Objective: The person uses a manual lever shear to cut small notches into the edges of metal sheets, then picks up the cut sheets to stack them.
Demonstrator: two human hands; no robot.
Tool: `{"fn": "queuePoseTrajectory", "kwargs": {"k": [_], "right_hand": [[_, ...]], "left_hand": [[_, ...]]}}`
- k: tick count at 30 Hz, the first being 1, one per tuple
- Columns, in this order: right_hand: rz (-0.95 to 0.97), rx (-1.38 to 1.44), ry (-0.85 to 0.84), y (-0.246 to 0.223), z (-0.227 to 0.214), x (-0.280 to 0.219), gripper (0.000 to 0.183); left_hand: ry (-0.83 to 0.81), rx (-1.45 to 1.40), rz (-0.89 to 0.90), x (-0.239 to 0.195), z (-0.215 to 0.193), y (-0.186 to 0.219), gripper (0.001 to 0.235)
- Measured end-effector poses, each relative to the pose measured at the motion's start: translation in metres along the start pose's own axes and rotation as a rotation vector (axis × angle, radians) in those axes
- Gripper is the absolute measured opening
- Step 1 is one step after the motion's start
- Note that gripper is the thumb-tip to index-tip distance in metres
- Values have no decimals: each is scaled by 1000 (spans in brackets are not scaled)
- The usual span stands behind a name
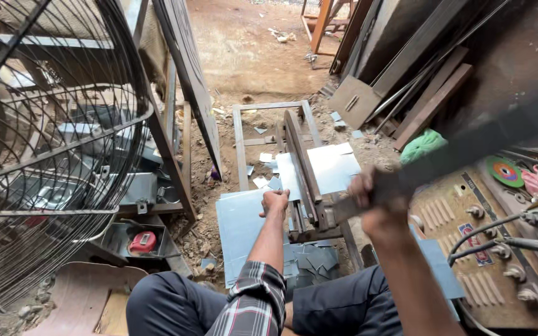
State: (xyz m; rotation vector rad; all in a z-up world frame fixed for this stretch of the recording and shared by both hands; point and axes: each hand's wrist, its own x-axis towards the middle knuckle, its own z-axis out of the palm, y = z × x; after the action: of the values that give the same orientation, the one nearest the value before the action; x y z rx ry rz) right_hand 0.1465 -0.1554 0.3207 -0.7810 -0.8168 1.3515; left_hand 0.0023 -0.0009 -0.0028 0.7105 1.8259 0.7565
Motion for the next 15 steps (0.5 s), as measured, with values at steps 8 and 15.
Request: {"fn": "queuePoseTrajectory", "kwargs": {"k": [8, 15], "right_hand": [[281, -161, 198, -21, 48, 150, 50], [243, -229, 269, -22, 61, 145, 45]], "left_hand": [[-48, 25, 72, 16, 9, -13, 33], [-121, -27, 233, 29, -24, -40, 33]]}}
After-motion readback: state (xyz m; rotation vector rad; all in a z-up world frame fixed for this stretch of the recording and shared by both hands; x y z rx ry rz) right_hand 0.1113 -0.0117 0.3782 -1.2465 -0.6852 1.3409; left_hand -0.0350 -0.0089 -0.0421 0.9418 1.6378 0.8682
